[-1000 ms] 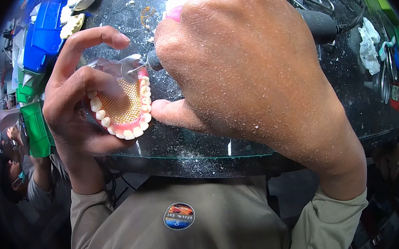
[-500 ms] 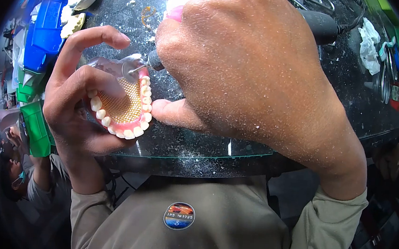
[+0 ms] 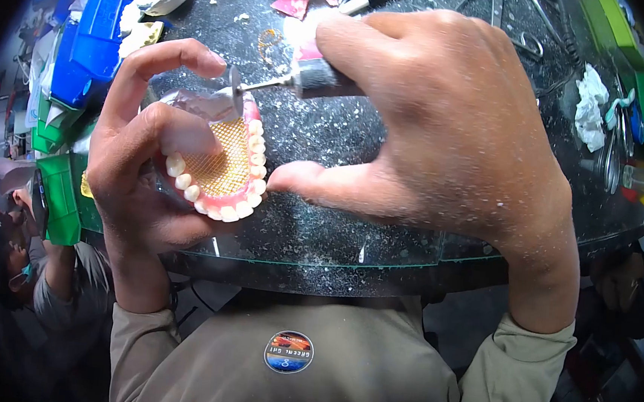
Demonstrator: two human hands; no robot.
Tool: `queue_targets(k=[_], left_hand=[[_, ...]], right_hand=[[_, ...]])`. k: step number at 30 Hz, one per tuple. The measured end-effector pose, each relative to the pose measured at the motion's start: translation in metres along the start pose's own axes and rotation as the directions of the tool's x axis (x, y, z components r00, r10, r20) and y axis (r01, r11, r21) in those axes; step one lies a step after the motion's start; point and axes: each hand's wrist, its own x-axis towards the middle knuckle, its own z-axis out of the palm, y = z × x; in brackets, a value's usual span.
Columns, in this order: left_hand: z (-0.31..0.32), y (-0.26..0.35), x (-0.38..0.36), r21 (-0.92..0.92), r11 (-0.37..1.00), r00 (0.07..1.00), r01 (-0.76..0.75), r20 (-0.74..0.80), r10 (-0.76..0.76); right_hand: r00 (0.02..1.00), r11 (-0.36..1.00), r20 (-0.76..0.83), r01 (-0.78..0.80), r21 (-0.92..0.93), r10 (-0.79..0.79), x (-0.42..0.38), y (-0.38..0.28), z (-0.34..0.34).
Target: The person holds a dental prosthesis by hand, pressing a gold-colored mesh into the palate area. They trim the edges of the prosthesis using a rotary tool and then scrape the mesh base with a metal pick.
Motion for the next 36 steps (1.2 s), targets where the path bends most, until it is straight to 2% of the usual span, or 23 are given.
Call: queue_targets(k=[4,8,11,13,14,15,17,19,20,21,23,24,26,27,28,30,31,32,35,36], left_hand=[[0.001,0.000,0.000,0.002,1.000,0.998,0.005,-0.062,-0.005],[0.000,0.001,0.000,-0.020,1.000,0.997,0.011,-0.078,-0.013],[-0.003,-0.002,0.004,-0.037,0.999,0.994,-0.030,-0.102,0.026],[-0.007,-0.008,0.002,-0.141,0.989,0.995,-0.049,-0.089,0.037],[0.001,-0.004,0.001,-0.391,0.920,0.976,0.033,-0.186,-0.114],[0.009,-0.001,-0.001,-0.622,0.779,0.934,0.078,-0.228,-0.275],[0.002,-0.005,-0.001,-0.748,0.658,0.949,0.089,-0.138,-0.285],[-0.003,-0.012,-0.004,-0.866,0.488,0.954,0.108,-0.049,-0.297],[-0.007,-0.008,0.000,-0.910,0.392,0.921,0.134,-0.031,-0.388],[-0.009,-0.004,0.002,-0.917,0.364,0.901,0.162,-0.014,-0.434],[-0.012,-0.006,-0.001,-0.950,0.248,0.863,0.192,0.043,-0.504],[-0.013,-0.008,-0.001,-0.938,0.260,0.844,0.228,0.057,-0.534],[-0.017,-0.017,-0.004,-0.976,0.073,0.850,0.205,0.141,-0.508],[-0.018,-0.019,-0.004,-0.980,-0.024,0.853,0.197,0.183,-0.488],[-0.013,-0.009,-0.001,-0.982,-0.167,0.801,0.086,0.168,-0.575],[-0.011,-0.016,-0.008,-0.937,-0.349,0.810,0.011,0.213,-0.546],[-0.010,-0.019,-0.011,-0.900,-0.435,0.814,-0.024,0.235,-0.531],[-0.008,-0.010,-0.003,-0.885,-0.462,0.772,-0.053,0.257,-0.582],[-0.002,-0.017,-0.006,-0.850,-0.523,0.834,0.054,0.327,-0.445],[0.003,-0.018,-0.007,-0.862,-0.502,0.829,0.063,0.325,-0.454]], right_hand=[[0.984,0.983,-0.082,0.164,0.086,-0.157,0.003,0.010,0.000],[0.975,0.974,-0.110,0.206,0.092,-0.196,0.002,0.013,0.002],[0.990,0.992,-0.115,-0.065,0.106,0.077,0.003,0.014,-0.021],[0.949,0.978,-0.247,-0.172,0.119,0.197,0.008,0.026,-0.045],[0.897,0.920,-0.264,-0.285,0.268,0.355,0.009,0.040,-0.057],[0.823,0.825,-0.256,-0.377,0.421,0.506,0.010,0.059,-0.067],[0.695,0.776,-0.347,-0.535,0.334,0.629,0.021,0.094,-0.080],[0.766,0.850,-0.370,-0.497,0.178,0.525,0.029,0.153,-0.088],[0.789,0.870,-0.414,-0.493,0.014,0.454,0.036,0.169,-0.087],[0.812,0.863,-0.444,-0.484,-0.148,0.379,0.041,0.183,-0.085],[0.853,0.879,-0.472,-0.386,-0.280,0.224,0.052,0.208,-0.074],[0.865,0.878,-0.438,-0.390,-0.278,0.246,0.055,0.222,-0.066],[0.888,0.836,-0.328,-0.429,-0.341,0.322,0.054,0.237,-0.051],[0.872,0.830,-0.344,-0.457,-0.320,0.348,0.052,0.242,-0.043],[0.867,0.836,-0.390,-0.444,-0.321,0.311,0.049,0.242,-0.040],[0.863,0.849,-0.465,-0.388,-0.360,0.197,0.043,0.240,-0.039],[0.860,0.850,-0.495,-0.349,-0.395,0.124,0.038,0.229,-0.043],[0.853,0.847,-0.519,-0.310,-0.432,0.047,0.033,0.214,-0.049],[0.897,0.938,-0.376,-0.310,-0.157,0.234,0.014,0.140,-0.060],[0.898,0.931,-0.352,-0.332,-0.150,0.263,0.004,0.126,-0.063]])
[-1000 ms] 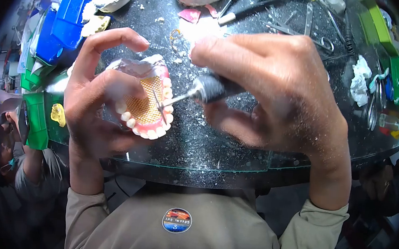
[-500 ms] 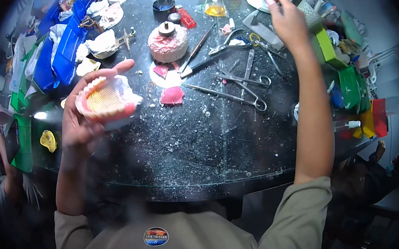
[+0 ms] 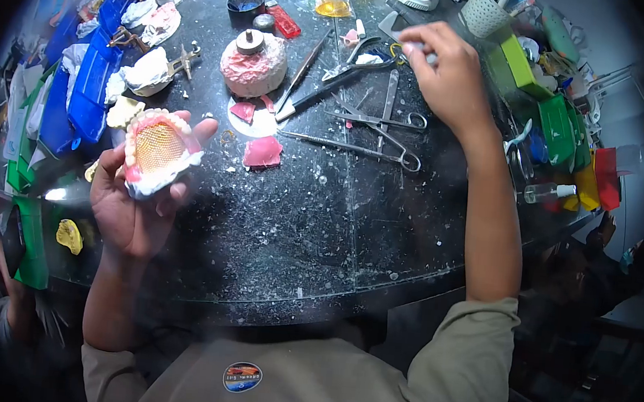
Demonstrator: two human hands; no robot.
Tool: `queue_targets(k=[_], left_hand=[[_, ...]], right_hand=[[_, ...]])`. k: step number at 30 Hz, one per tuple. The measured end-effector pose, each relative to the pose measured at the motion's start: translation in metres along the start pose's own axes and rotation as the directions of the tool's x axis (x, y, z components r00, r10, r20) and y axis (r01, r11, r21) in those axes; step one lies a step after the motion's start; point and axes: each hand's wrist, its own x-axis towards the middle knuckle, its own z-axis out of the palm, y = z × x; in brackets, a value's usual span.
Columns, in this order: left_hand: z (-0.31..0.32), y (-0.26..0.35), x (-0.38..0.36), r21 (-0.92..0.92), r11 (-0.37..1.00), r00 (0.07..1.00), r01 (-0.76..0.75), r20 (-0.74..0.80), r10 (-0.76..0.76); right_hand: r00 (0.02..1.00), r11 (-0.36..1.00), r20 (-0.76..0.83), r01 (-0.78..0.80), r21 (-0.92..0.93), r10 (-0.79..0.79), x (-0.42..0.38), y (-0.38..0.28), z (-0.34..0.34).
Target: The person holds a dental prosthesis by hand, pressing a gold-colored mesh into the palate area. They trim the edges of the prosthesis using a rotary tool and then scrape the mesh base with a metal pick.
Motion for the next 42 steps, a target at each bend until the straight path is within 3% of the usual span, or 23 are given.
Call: queue_targets(k=[3,5,7,8,9,13,15,18,19,20,25,27,28,29,30,31,32,33,37,38,39,40,42], left_hand=[[0.011,-0.013,0.001,0.071,0.993,0.975,-0.092,-0.196,0.105],[0.003,-0.011,0.000,0.040,0.999,0.996,0.013,-0.084,-0.009],[-0.009,-0.013,-0.002,0.020,0.995,0.995,0.095,-0.015,-0.094],[0.006,-0.017,-0.002,0.160,0.980,0.982,0.119,-0.167,-0.092],[0.007,-0.020,-0.001,0.162,0.976,0.978,0.147,-0.173,-0.119],[0.009,-0.027,0.000,0.220,0.955,0.972,0.197,-0.170,-0.161],[0.016,-0.028,0.000,0.271,0.944,0.971,0.187,-0.198,-0.135],[0.013,-0.026,-0.003,0.446,0.887,0.993,0.117,-0.070,-0.096],[0.011,-0.024,-0.005,0.519,0.850,0.996,0.087,-0.033,-0.082],[0.022,-0.028,-0.007,0.614,0.777,0.981,0.135,-0.195,-0.016],[0.021,-0.027,-0.011,0.569,0.812,0.991,0.128,-0.114,-0.076],[0.022,-0.023,-0.011,0.491,0.855,0.986,0.166,-0.095,-0.136],[0.013,-0.020,-0.005,0.417,0.895,0.978,0.158,0.061,-0.201],[0.008,-0.022,-0.007,0.347,0.931,0.978,0.111,0.127,-0.164],[0.007,-0.022,-0.010,0.240,0.960,0.979,0.145,0.107,-0.174],[0.006,-0.023,-0.012,0.127,0.977,0.979,0.173,0.088,-0.185],[0.005,-0.022,-0.012,0.112,0.976,0.976,0.185,0.093,-0.195],[0.004,-0.022,-0.010,0.096,0.976,0.973,0.197,0.098,-0.207],[0.003,-0.023,-0.009,0.037,0.974,0.974,0.223,0.041,-0.225],[0.000,-0.022,-0.008,0.038,0.972,0.968,0.233,0.085,-0.235],[-0.004,-0.021,-0.007,0.039,0.969,0.961,0.243,0.128,-0.246],[-0.007,-0.021,-0.007,0.041,0.966,0.951,0.254,0.171,-0.257],[0.003,-0.020,-0.005,0.294,0.930,0.963,0.220,0.086,-0.255]], right_hand=[[0.991,0.995,0.094,-0.097,0.039,0.093,-0.032,-0.016,-0.017],[0.970,0.974,0.165,-0.196,0.117,0.176,-0.049,-0.025,-0.022],[0.944,0.969,0.298,-0.196,0.153,0.144,-0.063,-0.041,-0.024],[0.933,0.963,0.339,-0.192,0.187,0.120,-0.067,-0.049,-0.023],[0.920,0.956,0.380,-0.190,0.222,0.094,-0.069,-0.056,-0.022],[0.985,0.990,0.119,-0.131,0.045,0.125,-0.056,-0.035,-0.010],[0.944,0.958,0.182,-0.256,-0.129,0.276,-0.045,-0.024,0.003],[0.833,0.867,0.322,-0.322,-0.380,0.450,-0.032,-0.021,0.020],[0.831,0.862,0.327,-0.309,-0.403,0.450,-0.028,-0.024,0.019],[0.832,0.842,0.318,-0.283,-0.459,0.454,-0.024,-0.033,0.017],[0.857,0.796,0.267,-0.234,-0.558,0.440,-0.025,-0.034,0.021],[0.896,0.852,0.212,-0.264,-0.452,0.390,-0.029,-0.025,0.021],[0.911,0.884,0.184,-0.281,-0.373,0.368,-0.032,-0.015,0.022],[0.924,0.910,0.154,-0.296,-0.290,0.350,-0.034,-0.007,0.022],[0.944,0.937,0.036,-0.319,-0.143,0.327,-0.035,0.000,0.020],[0.951,0.940,-0.042,-0.308,-0.144,0.305,-0.034,0.004,0.016],[0.921,0.910,-0.044,-0.373,0.180,0.386,-0.032,0.013,0.010],[0.885,0.779,-0.014,-0.401,0.483,0.465,-0.029,0.019,0.003],[0.918,0.396,-0.044,-0.127,0.909,0.395,-0.016,-0.022,-0.028],[0.960,0.251,0.025,-0.098,0.963,0.280,-0.017,-0.035,-0.032],[0.997,0.081,0.073,-0.071,0.994,-0.019,-0.016,-0.044,-0.033],[0.984,0.004,0.105,-0.106,0.994,-0.142,-0.016,-0.057,-0.029],[0.952,0.070,0.163,-0.150,0.986,-0.258,-0.020,-0.092,-0.020]])
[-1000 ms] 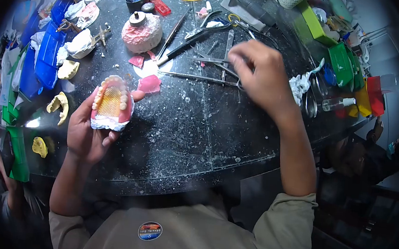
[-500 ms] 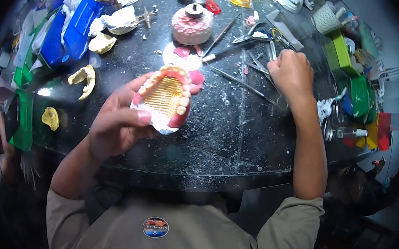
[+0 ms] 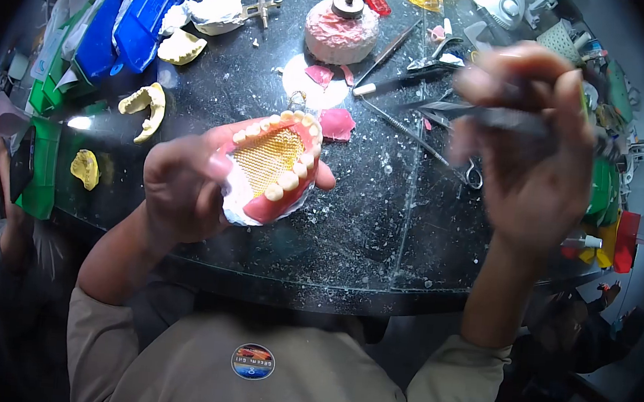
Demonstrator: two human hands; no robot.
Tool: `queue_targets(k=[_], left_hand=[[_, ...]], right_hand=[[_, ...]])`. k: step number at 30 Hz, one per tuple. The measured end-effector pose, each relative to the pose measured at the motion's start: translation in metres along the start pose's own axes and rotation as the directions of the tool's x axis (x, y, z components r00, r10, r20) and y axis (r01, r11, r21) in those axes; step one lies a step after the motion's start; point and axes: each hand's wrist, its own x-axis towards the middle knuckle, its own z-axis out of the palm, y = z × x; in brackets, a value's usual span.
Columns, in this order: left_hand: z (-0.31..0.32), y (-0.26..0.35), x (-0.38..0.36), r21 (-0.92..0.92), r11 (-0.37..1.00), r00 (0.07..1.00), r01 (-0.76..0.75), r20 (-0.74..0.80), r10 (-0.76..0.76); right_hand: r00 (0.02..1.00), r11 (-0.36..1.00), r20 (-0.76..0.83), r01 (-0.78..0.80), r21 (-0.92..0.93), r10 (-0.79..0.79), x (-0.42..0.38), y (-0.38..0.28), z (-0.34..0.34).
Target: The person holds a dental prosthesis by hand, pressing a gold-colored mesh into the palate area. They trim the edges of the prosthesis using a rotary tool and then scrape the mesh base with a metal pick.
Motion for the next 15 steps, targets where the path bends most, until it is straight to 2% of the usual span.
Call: queue_targets(k=[1,2,4,6,9,13,15], left_hand=[[0.007,0.004,0.002,0.129,0.992,0.999,0.008,-0.042,-0.003],[0.016,0.006,0.001,0.085,0.994,0.989,0.067,-0.138,-0.055],[0.011,0.003,0.000,0.082,0.997,0.996,0.002,-0.085,0.005],[0.009,0.000,-0.001,0.039,0.999,0.999,-0.027,-0.040,0.029],[0.011,-0.003,-0.001,0.009,0.999,0.999,-0.032,0.026,0.031],[0.015,0.001,-0.004,-0.032,0.996,0.996,0.085,-0.001,-0.085],[0.013,0.000,-0.003,0.028,0.995,0.994,0.094,0.052,-0.095]], right_hand=[[0.999,0.990,-0.007,-0.040,-0.133,0.039,0.001,0.003,0.019],[0.999,0.983,0.032,-0.011,-0.181,0.017,-0.001,0.012,0.030],[0.991,0.917,0.128,0.019,-0.399,0.035,-0.003,0.014,0.047],[0.984,0.803,0.177,0.125,-0.582,-0.025,-0.005,0.014,0.055],[0.978,0.744,0.202,0.176,-0.644,-0.056,-0.008,0.014,0.059],[0.964,0.721,0.266,0.203,-0.663,-0.026,-0.005,0.009,0.059],[0.963,0.726,0.267,0.205,-0.656,-0.032,-0.005,0.011,0.058]])
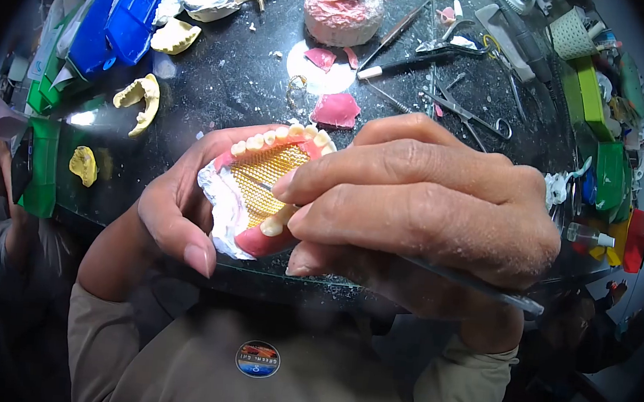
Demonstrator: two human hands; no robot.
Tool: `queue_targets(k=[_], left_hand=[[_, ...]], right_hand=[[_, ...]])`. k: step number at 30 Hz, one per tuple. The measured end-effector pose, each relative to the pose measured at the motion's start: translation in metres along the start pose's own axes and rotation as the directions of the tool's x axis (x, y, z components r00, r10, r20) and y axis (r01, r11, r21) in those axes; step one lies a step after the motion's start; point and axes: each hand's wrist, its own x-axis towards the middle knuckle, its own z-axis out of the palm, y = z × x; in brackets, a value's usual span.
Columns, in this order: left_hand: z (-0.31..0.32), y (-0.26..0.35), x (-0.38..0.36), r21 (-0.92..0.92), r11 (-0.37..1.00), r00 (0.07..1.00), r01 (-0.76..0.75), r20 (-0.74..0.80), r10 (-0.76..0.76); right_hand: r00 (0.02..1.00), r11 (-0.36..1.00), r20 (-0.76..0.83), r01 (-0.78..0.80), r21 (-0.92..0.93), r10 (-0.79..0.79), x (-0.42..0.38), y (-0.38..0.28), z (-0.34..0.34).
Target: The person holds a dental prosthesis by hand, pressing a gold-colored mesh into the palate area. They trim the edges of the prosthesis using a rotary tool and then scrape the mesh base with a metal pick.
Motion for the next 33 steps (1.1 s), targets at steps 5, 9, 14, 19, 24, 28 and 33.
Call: queue_targets(k=[5,9,14,19,24,28,33], left_hand=[[0.001,-0.002,0.000,0.035,0.998,0.998,0.045,0.038,-0.046],[-0.003,-0.005,-0.001,0.060,0.998,0.999,0.027,0.044,-0.030],[-0.002,-0.005,-0.001,0.074,0.997,0.999,0.026,0.038,-0.029],[-0.004,-0.003,-0.002,0.113,0.993,0.997,0.028,0.068,-0.036],[-0.005,-0.005,-0.002,0.106,0.994,0.997,0.024,0.066,-0.031],[-0.005,-0.006,-0.001,0.109,0.994,0.997,0.012,0.071,-0.019],[-0.011,-0.014,0.003,0.083,0.994,0.984,-0.065,0.172,0.050]], right_hand=[[1.000,1.000,0.010,0.025,-0.007,-0.025,0.001,0.001,0.003],[0.999,0.999,-0.011,0.034,-0.021,-0.034,-0.001,0.006,0.005],[0.999,0.999,-0.033,0.035,-0.011,-0.036,-0.001,0.008,0.008],[0.998,0.999,-0.058,-0.014,0.052,0.017,-0.001,0.009,0.010],[0.992,0.982,-0.094,-0.072,0.174,0.089,-0.004,0.013,0.014],[0.981,0.948,-0.123,-0.108,0.300,0.151,-0.008,0.018,0.016],[0.982,0.908,-0.116,-0.091,0.409,0.150,-0.011,0.027,0.016]])
